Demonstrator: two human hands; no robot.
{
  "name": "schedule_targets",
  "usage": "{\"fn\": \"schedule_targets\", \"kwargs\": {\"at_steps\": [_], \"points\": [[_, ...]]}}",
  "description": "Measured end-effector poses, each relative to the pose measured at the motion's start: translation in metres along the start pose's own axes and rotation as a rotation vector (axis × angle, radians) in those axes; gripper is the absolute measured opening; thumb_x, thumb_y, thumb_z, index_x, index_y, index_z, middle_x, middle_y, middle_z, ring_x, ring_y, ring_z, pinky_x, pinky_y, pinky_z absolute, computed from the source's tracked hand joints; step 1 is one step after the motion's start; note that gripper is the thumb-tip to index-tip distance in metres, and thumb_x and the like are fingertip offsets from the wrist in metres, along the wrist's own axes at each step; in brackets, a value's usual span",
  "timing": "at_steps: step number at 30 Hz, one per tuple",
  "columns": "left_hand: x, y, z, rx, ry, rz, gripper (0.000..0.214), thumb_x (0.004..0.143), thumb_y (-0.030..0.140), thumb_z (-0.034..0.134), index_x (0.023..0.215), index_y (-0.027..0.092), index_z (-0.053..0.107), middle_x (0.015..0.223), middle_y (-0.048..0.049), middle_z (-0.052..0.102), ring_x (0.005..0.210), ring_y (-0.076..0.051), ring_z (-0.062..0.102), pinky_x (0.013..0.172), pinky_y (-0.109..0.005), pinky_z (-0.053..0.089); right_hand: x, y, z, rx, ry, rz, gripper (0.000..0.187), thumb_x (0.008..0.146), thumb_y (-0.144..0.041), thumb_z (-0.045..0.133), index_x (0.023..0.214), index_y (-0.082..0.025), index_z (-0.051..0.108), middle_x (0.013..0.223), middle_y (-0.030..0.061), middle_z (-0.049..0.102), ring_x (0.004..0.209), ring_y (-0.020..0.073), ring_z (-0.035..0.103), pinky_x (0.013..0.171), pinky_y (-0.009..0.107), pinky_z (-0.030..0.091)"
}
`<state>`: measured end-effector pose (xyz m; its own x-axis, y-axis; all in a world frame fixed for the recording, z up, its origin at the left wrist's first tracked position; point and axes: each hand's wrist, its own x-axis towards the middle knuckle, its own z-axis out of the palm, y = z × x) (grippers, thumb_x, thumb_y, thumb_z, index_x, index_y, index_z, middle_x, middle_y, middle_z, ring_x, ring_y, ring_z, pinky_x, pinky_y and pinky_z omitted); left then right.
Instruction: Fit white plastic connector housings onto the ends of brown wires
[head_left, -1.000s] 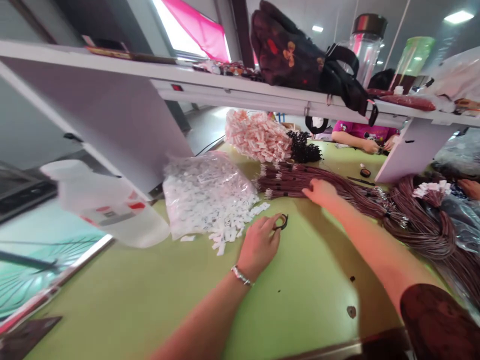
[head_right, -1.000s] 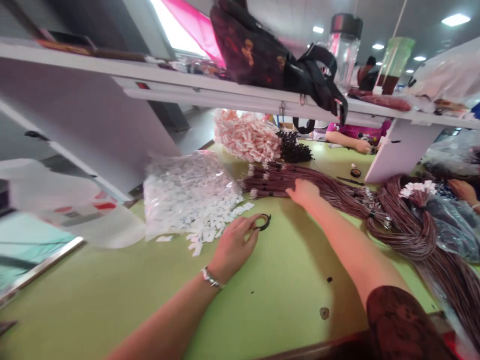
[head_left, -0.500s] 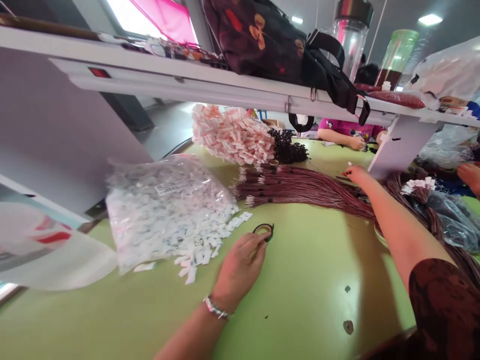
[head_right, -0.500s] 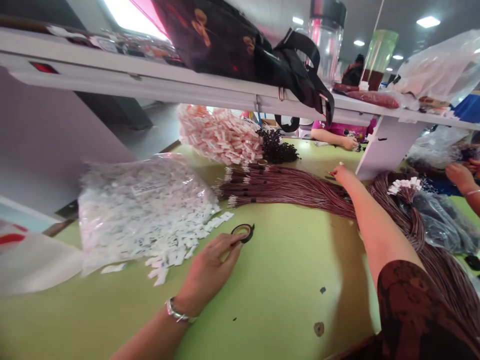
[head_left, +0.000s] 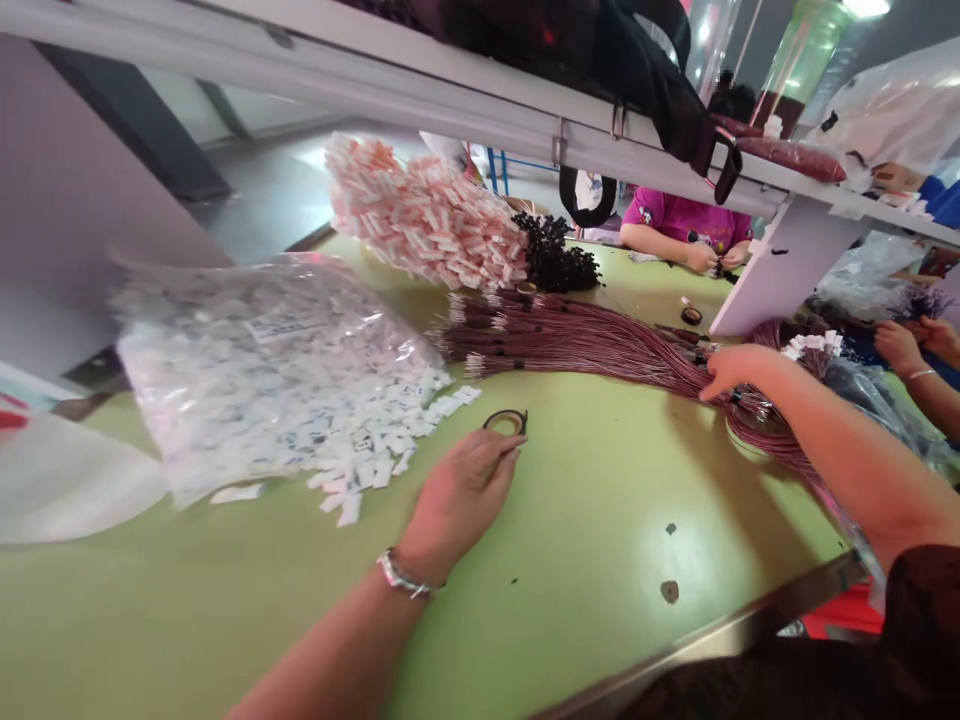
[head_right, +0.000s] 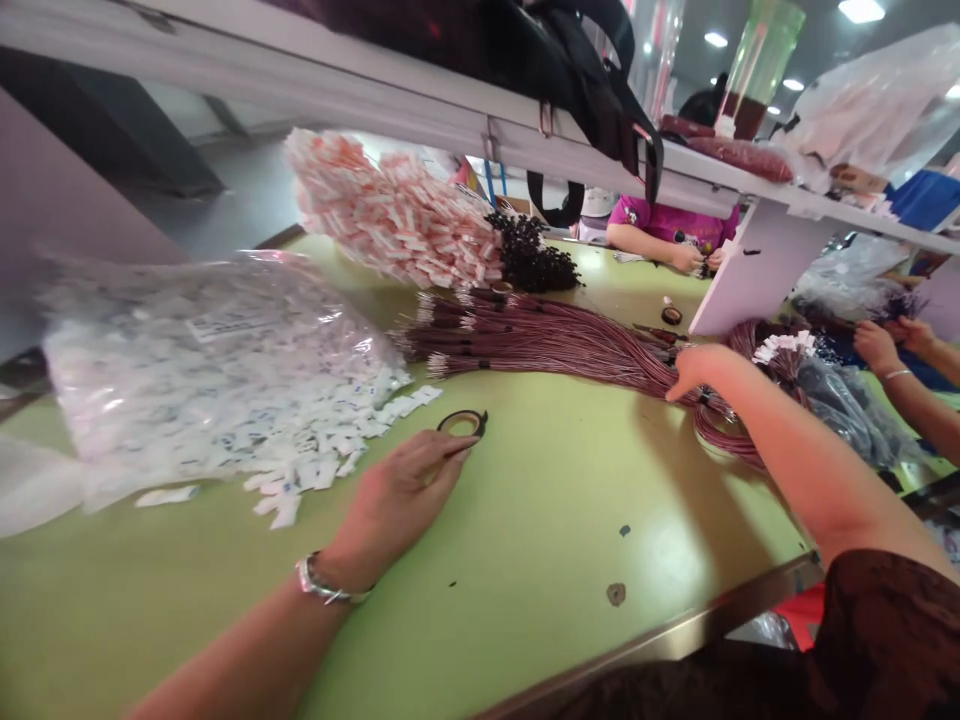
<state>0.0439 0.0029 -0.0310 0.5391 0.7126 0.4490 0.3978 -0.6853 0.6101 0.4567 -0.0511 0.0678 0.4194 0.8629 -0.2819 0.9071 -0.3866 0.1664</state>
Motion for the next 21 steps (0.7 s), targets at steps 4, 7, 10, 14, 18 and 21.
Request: {"fn": "schedule_targets", "kwargs": {"at_steps": [4,7,10,14,18,21], "points": [[-0.001,0.001,0.003,-0.055,0.005,0.031,0.026,0.085,0.027,0.046,0.089,0.018,0.069,0.086,-0.0068,0.066,0.080,-0.018,0.063,0.076,-0.030,0.052,-0.033,0.001,0.025,0.032,0.100,0.046,0.028,0.064,-0.042,0.067,0.073,-0.016,0.067,0.082,0.0121,0.068,0.080,0.0266,0.063,0.071,0.035,0.046],[0.000,0.001,0.003,-0.075,0.006,0.033,0.025,0.085,0.024,0.045,0.089,0.017,0.069,0.083,-0.0070,0.065,0.078,-0.018,0.062,0.075,-0.031,0.052,-0.042,0.016,0.033,0.375,0.412,0.063,0.033,0.081,-0.044,0.046,0.077,-0.016,0.062,0.070,0.0079,0.065,0.069,0.0197,0.062,0.063,0.029,0.047],[-0.001,0.004,-0.001,-0.106,0.012,0.007,0.024,0.084,0.024,0.046,0.088,0.017,0.069,0.081,-0.0067,0.065,0.076,-0.018,0.062,0.074,-0.031,0.051,-0.050,0.033,0.040,1.003,0.804,-0.024,0.033,0.079,-0.049,0.049,0.079,-0.018,0.058,0.066,0.0023,0.061,0.063,0.0154,0.058,0.059,0.026,0.046],[0.002,0.026,-0.002,-0.251,-0.088,-0.153,0.025,0.082,0.032,0.051,0.093,0.018,0.069,0.085,-0.0069,0.068,0.081,-0.019,0.062,0.080,-0.034,0.049,-0.069,0.033,0.051,1.014,0.669,-0.193,0.033,0.069,-0.050,0.063,0.068,-0.017,0.059,0.064,0.0002,0.060,0.063,0.0146,0.054,0.059,0.025,0.043],[0.029,0.074,0.021,-0.719,-0.499,-0.446,0.053,0.081,0.055,0.050,0.113,0.014,0.061,0.104,-0.0128,0.067,0.089,-0.022,0.063,0.082,-0.036,0.049,-0.080,0.019,0.062,0.841,0.631,-0.288,0.032,0.072,-0.047,0.061,0.062,-0.018,0.054,0.057,-0.0031,0.051,0.059,0.0129,0.048,0.055,0.023,0.038],[0.072,0.113,0.064,-1.058,-0.584,-0.634,0.069,0.075,0.065,0.049,0.118,0.011,0.055,0.109,-0.0189,0.065,0.096,-0.024,0.062,0.087,-0.036,0.045,-0.083,0.012,0.072,0.695,0.657,-0.385,0.030,0.076,-0.043,0.056,0.061,-0.019,0.049,0.057,-0.0031,0.046,0.057,0.0120,0.044,0.054,0.023,0.037]]}}
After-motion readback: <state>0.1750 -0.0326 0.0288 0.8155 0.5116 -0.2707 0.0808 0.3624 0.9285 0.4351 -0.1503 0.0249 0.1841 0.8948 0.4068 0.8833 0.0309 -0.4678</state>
